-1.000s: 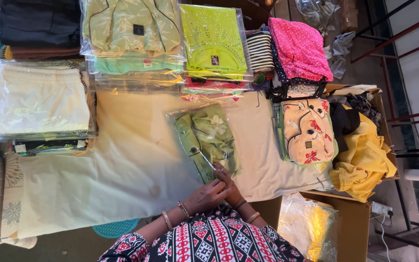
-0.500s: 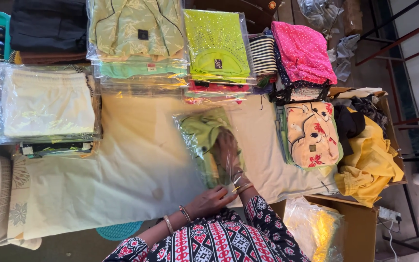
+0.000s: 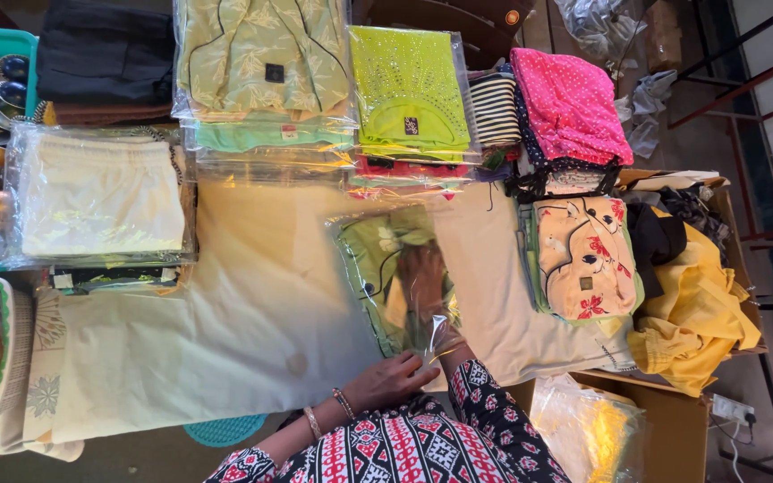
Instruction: The person places folded garments into clear plastic bags on a table. They smooth the fabric inside the bags and seal them, then stack the packaged items. The person repeats this process for several different clothing items, including shirts and shorts.
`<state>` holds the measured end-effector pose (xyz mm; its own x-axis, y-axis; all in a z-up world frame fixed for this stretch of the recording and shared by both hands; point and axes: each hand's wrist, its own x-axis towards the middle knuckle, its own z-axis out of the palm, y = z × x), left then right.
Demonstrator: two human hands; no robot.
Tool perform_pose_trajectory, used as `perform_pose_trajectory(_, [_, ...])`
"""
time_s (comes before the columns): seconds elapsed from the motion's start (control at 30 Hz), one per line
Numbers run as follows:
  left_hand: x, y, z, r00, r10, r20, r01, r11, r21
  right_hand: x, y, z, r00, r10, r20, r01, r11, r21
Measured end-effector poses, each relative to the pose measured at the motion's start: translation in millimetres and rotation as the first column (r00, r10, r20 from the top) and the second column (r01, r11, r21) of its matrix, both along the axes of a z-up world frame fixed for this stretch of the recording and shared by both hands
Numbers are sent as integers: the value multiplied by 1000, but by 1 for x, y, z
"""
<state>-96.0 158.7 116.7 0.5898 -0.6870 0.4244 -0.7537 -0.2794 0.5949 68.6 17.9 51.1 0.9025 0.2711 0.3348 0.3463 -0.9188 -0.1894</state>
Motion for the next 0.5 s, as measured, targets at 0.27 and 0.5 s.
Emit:
perform_pose_trajectory(0.27, [-5, 1, -9, 1000, 22, -8, -22, 1000, -9, -11, 2, 11, 983, -155, 100, 154, 988, 18])
perform_pose_trajectory(0.5, [-3, 0, -6, 1000, 12, -15, -12, 1000, -10, 8, 1, 25, 915, -277, -292, 319, 942, 106])
